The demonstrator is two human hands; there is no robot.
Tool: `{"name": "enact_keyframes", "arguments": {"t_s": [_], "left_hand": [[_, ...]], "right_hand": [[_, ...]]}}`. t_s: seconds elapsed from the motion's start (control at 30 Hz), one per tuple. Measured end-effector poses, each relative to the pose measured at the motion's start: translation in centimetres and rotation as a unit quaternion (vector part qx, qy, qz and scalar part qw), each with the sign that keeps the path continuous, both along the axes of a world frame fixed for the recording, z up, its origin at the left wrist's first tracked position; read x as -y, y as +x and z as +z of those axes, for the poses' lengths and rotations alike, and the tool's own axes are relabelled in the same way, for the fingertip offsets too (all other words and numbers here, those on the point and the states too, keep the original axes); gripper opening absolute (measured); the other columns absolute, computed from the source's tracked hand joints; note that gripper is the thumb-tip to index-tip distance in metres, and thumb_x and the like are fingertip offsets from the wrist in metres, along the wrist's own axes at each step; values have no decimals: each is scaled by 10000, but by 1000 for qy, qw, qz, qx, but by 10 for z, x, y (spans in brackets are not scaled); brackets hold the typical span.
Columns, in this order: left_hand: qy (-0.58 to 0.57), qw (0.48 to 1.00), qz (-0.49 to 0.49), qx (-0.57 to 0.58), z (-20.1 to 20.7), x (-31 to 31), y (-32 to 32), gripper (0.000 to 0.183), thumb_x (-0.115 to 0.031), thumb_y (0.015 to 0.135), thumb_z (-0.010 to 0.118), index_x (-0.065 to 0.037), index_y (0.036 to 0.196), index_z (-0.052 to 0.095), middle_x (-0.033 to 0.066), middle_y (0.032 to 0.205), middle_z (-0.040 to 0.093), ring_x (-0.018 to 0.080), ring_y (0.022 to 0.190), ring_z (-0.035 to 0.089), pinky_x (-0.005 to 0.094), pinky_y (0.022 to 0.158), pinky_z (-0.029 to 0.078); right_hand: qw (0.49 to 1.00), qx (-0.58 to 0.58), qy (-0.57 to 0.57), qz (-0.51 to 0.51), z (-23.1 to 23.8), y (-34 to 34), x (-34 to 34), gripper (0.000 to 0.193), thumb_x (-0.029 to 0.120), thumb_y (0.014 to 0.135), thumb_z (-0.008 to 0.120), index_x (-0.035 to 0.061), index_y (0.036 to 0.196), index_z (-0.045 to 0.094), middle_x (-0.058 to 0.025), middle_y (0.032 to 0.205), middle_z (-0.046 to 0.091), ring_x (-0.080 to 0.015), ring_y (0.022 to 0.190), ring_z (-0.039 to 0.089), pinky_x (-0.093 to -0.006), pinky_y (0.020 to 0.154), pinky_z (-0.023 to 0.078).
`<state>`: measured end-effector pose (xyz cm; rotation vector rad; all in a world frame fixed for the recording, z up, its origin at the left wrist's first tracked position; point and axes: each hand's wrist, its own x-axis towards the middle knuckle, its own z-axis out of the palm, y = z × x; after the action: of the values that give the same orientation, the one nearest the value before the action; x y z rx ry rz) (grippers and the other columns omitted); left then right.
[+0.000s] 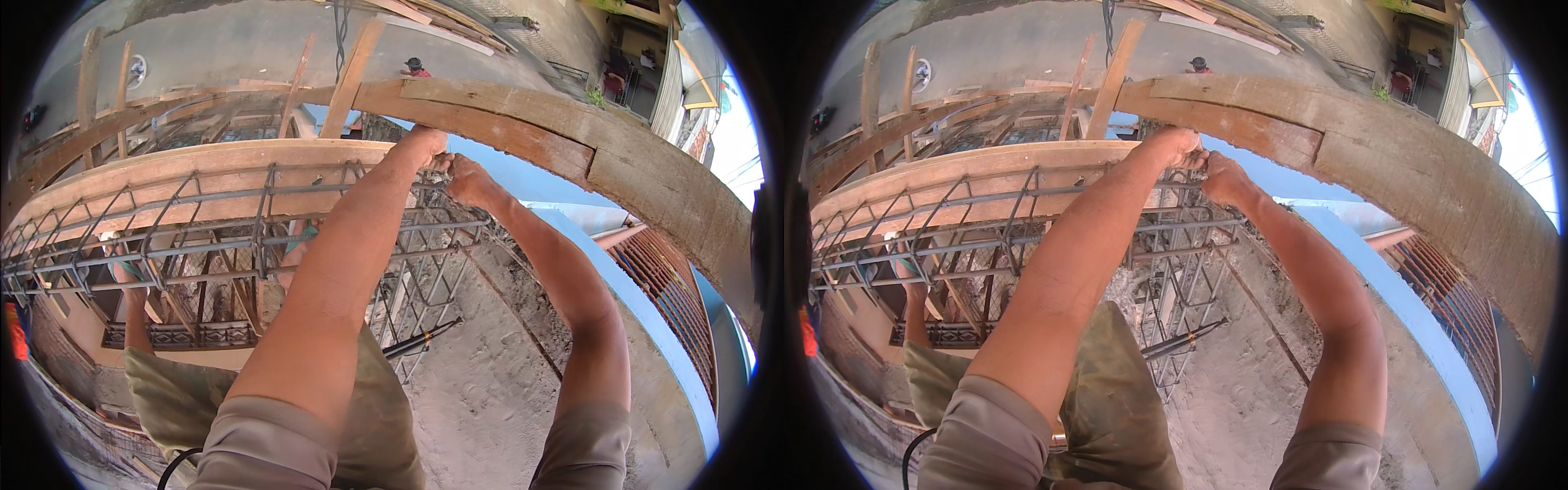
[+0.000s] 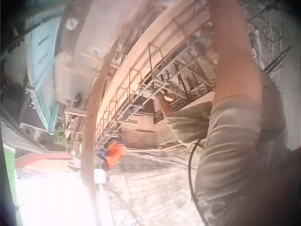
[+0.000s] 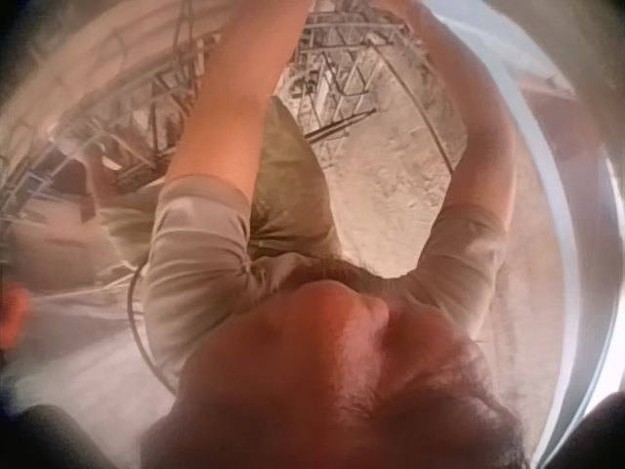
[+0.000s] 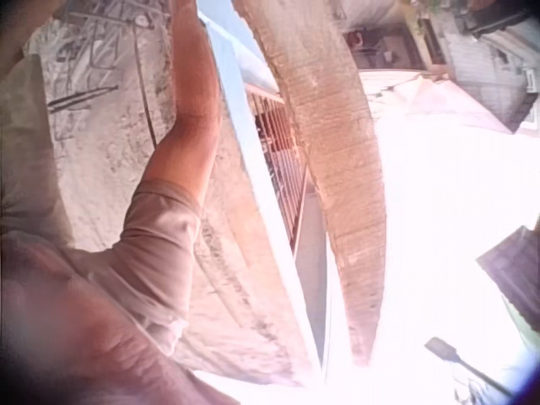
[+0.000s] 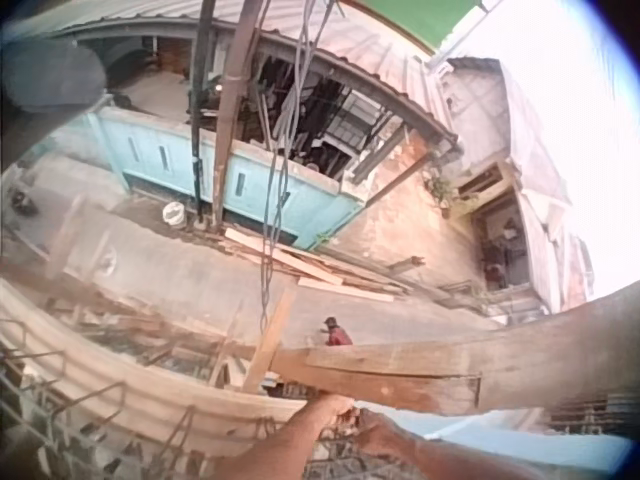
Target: The person stands on scaffolding at a construction site and uses pliers to twist wire ties around intersecting rebar rods, securing them together. The person repeatedly reaches for wire ties and twists them to fasten the rebar grid.
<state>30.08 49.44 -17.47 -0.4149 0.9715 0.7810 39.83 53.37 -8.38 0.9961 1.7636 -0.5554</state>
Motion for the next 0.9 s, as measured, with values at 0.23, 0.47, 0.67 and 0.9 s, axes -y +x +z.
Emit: {"name": "enact_keyframes", "arguments": {"t_s": [0.23,0.47,0.67,0.9], "left_hand": [[188,969,-114,-110,22,14,-26,314,-153,930,520,20,1192,510,186,972,622,174,588,646,278,386,411],[325,916,-149,-182,12,6,-12,451,-334,963,433,-32,1285,527,214,1266,565,245,856,678,382,689,515],[423,805,-291,-297,40,-2,-22,514,-382,951,453,-112,1388,458,145,1432,450,308,1310,423,424,1088,321],[401,815,-245,-338,28,-5,-2,527,-350,937,484,-136,1415,417,126,1465,412,300,1340,387,426,1092,306]], "right_hand": [[995,-61,-31,74,27,-3,19,334,79,795,597,-18,1106,527,-238,959,642,-411,931,630,-457,798,502],[929,-27,-167,329,28,-15,14,309,21,795,604,61,1101,615,-132,1018,642,-346,1047,575,-456,923,460],[822,-162,-172,519,-10,15,13,314,42,786,573,120,1086,626,-69,1121,618,-262,1189,511,-413,1004,412],[898,-153,-224,347,4,-17,14,444,72,873,484,134,1312,496,-73,1400,457,-234,1327,404,-357,1136,326]]}}
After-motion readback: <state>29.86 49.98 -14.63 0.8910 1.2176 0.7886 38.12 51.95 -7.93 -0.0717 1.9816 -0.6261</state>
